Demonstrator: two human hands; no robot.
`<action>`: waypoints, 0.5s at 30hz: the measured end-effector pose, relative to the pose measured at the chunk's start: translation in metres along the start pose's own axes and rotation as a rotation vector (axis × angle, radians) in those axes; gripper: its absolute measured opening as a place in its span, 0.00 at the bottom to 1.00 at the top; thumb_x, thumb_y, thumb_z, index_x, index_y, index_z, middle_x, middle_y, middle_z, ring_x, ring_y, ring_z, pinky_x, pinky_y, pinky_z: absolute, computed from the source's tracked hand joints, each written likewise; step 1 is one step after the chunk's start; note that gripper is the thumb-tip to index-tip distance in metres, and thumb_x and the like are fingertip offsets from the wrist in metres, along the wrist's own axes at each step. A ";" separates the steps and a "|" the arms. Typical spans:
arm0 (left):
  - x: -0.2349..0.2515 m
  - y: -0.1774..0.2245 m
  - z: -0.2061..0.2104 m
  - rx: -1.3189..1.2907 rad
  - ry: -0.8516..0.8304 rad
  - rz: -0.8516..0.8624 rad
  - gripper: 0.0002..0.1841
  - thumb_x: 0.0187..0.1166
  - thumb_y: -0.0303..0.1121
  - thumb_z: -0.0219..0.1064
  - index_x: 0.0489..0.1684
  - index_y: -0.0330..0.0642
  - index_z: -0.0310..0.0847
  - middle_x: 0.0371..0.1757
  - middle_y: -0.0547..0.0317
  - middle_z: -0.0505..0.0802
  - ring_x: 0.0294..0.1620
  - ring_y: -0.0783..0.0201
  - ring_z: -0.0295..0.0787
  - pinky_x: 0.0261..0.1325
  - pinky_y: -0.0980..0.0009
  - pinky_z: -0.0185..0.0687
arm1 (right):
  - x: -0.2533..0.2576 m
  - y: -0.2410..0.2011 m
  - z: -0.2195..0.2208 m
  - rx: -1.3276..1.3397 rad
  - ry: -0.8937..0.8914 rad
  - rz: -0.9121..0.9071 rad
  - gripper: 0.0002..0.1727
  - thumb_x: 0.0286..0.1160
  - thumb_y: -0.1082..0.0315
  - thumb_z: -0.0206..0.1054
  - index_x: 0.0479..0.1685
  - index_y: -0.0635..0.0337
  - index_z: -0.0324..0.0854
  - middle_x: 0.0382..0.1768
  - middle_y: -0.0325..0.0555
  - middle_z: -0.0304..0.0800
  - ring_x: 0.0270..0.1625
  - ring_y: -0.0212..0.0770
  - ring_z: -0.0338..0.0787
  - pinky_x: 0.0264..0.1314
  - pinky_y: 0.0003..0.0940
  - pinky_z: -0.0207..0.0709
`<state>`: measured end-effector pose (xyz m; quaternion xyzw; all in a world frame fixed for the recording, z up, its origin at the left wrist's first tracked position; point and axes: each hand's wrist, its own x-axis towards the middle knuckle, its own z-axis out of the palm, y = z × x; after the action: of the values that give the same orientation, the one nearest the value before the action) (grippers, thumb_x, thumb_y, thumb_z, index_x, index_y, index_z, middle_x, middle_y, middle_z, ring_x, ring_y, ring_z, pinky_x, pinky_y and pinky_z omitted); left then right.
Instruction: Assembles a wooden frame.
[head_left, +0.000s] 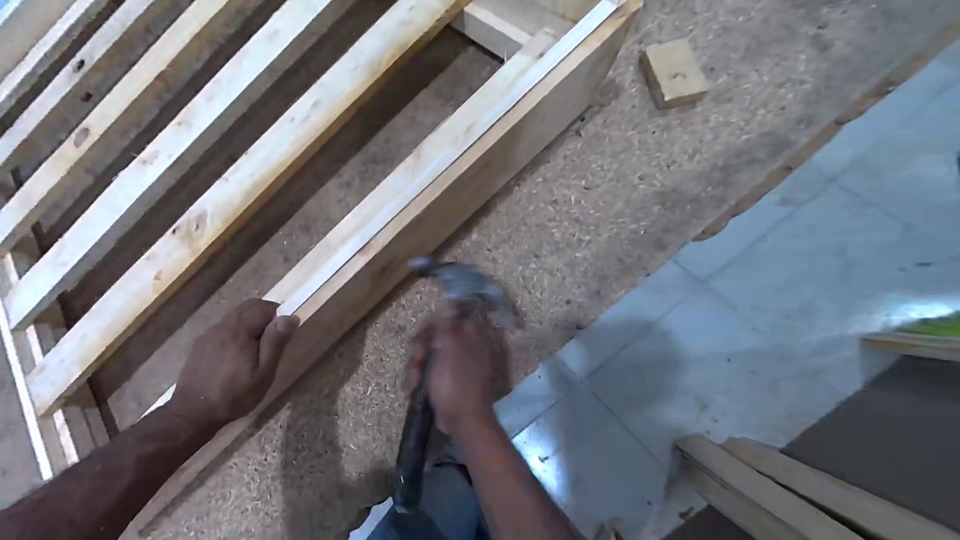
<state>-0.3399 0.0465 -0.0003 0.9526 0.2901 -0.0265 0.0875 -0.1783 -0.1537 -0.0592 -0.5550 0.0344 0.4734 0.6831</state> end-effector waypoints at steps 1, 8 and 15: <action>-0.001 0.000 0.000 -0.006 -0.004 -0.001 0.38 0.87 0.64 0.33 0.41 0.42 0.84 0.41 0.52 0.89 0.36 0.53 0.89 0.35 0.45 0.83 | -0.001 0.009 0.006 -0.112 -0.131 0.052 0.25 0.96 0.52 0.43 0.47 0.65 0.76 0.21 0.44 0.82 0.16 0.37 0.83 0.22 0.34 0.84; 0.000 -0.005 0.001 -0.117 0.033 0.012 0.32 0.87 0.64 0.39 0.36 0.50 0.82 0.33 0.65 0.84 0.30 0.68 0.82 0.31 0.60 0.79 | -0.009 0.006 -0.008 0.266 0.207 -0.148 0.31 0.95 0.42 0.38 0.43 0.59 0.75 0.16 0.40 0.76 0.11 0.37 0.78 0.14 0.38 0.83; 0.004 -0.005 -0.003 -0.139 0.006 0.018 0.31 0.88 0.62 0.38 0.34 0.50 0.80 0.29 0.68 0.82 0.27 0.71 0.79 0.29 0.63 0.76 | -0.006 0.003 -0.007 -0.159 -0.104 -0.014 0.25 0.94 0.48 0.48 0.47 0.62 0.79 0.20 0.42 0.81 0.17 0.37 0.81 0.22 0.34 0.82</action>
<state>-0.3398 0.0533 0.0016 0.9469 0.2829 -0.0025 0.1527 -0.1802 -0.1627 -0.0601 -0.5824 -0.0428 0.4980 0.6411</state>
